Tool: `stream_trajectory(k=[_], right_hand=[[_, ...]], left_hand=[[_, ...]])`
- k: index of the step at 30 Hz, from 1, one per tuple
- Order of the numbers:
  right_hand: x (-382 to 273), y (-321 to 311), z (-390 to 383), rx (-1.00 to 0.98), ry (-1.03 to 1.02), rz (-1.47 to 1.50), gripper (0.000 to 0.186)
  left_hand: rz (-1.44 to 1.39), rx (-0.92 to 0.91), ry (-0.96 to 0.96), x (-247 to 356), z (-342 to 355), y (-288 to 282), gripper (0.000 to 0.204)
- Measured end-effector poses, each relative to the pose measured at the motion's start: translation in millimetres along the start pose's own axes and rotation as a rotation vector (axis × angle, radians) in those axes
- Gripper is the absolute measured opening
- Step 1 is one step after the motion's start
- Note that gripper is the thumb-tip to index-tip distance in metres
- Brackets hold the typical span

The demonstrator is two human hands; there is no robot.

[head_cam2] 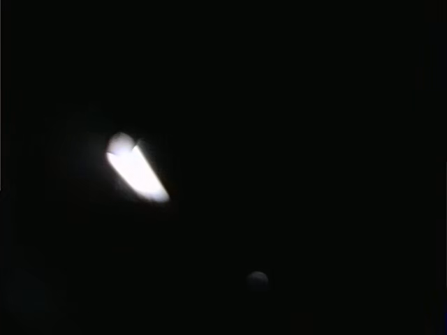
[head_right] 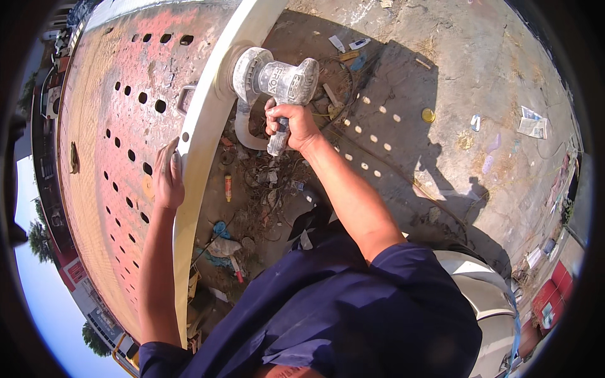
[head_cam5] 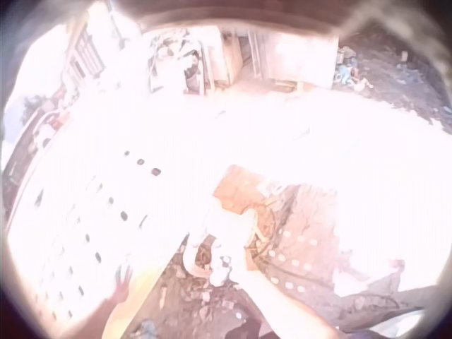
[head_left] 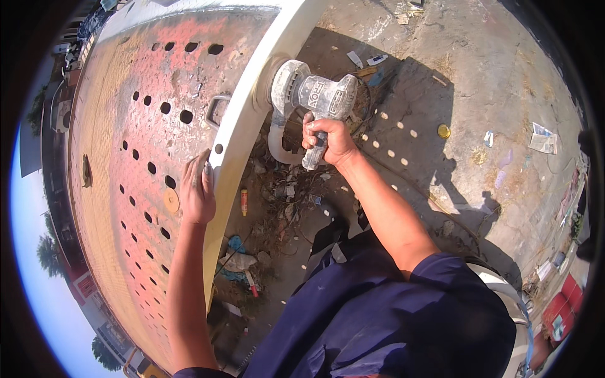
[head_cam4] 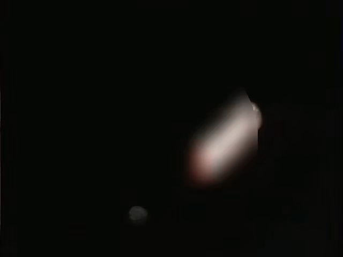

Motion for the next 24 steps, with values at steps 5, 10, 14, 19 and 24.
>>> stream_trajectory(k=[5,10,14,19,24], right_hand=[[39,32,-37,-0.014,-0.026,-0.147,0.017],[117,19,-72,0.028,0.072,-0.093,0.018],[166,11,-98,0.114,0.106,-0.109,0.018],[188,24,-109,0.088,0.056,-0.065,0.02],[188,23,-100,0.109,0.005,-0.052,0.017]], left_hand=[[-0.006,0.011,0.015,-1,-1,0,0.037],[-0.051,0.003,-0.001,-8,-3,0,0.039],[-0.123,-0.003,-0.006,-11,-8,-1,0.042],[-0.148,-0.001,0.052,-12,-9,-1,0.044],[-0.331,-0.065,0.025,-25,-6,6,0.046]])
Point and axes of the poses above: each hand's wrist, its own z-axis towards the middle knuckle, its own y-axis out of the palm, x = y × z, the point moved 6 cm from there along z, towards the middle knuckle
